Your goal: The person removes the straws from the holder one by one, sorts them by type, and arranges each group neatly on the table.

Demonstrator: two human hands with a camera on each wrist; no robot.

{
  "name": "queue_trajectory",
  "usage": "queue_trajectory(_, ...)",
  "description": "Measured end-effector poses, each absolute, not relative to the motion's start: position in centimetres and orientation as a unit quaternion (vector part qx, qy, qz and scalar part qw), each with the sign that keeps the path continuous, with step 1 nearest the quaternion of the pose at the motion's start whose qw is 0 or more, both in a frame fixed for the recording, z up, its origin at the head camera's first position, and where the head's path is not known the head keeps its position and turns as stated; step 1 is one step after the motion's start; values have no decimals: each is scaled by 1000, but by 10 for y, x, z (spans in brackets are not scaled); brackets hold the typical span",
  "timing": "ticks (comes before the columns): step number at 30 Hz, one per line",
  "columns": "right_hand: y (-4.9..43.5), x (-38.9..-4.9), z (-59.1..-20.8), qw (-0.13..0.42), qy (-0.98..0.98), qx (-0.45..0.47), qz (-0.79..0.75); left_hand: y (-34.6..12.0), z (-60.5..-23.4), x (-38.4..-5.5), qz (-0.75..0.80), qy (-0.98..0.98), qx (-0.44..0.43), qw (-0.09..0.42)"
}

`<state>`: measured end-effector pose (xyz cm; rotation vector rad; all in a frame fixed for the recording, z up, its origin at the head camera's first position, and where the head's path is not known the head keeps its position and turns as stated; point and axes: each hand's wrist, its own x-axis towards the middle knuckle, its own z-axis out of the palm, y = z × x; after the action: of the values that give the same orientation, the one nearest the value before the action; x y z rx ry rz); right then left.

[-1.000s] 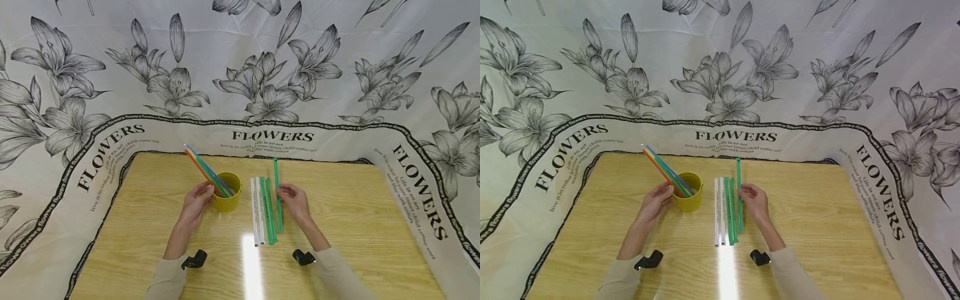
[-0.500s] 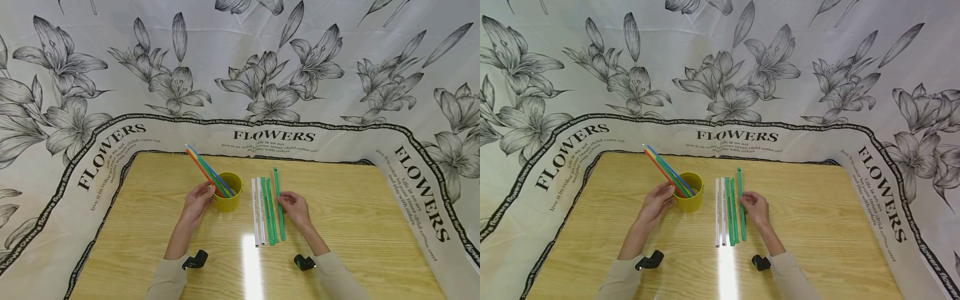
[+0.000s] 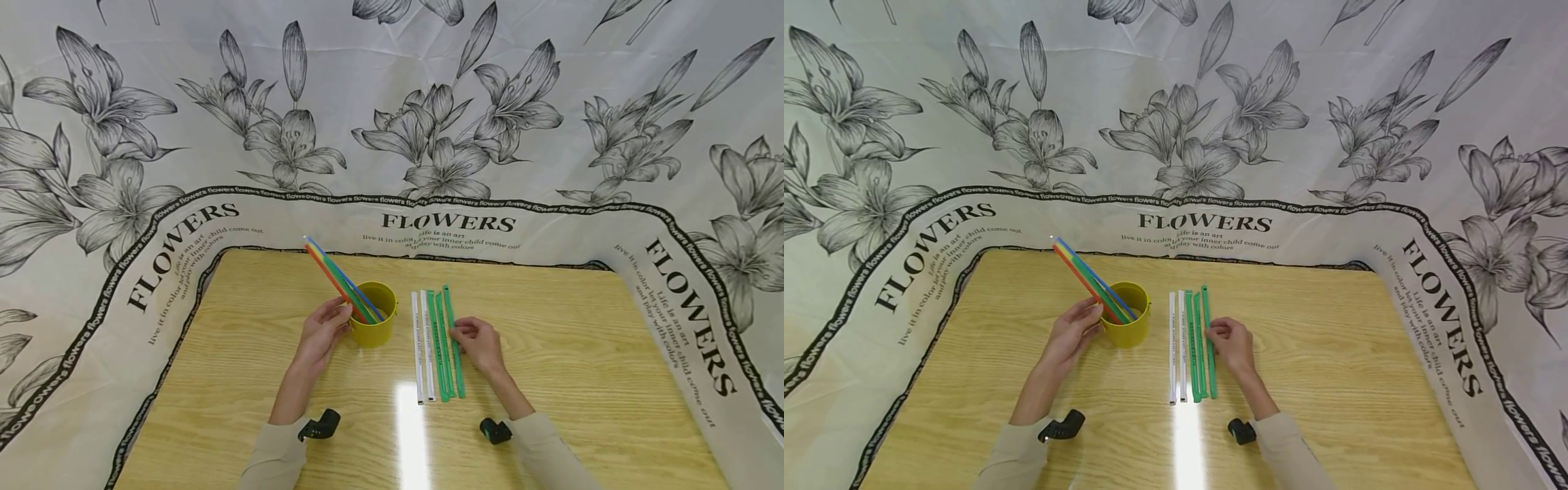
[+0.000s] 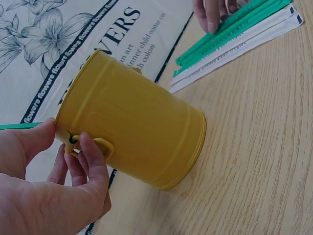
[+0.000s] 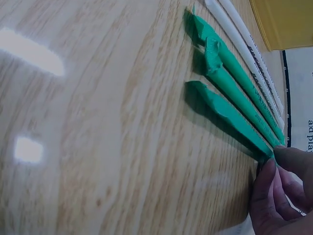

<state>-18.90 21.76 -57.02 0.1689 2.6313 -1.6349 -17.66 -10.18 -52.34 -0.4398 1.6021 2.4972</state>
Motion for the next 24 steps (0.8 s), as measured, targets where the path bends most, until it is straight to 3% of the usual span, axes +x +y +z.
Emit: queue_trajectory(24,195,-205,-525,-32,861,-4,-507,-102,-519,-175,827,535,-152,87)
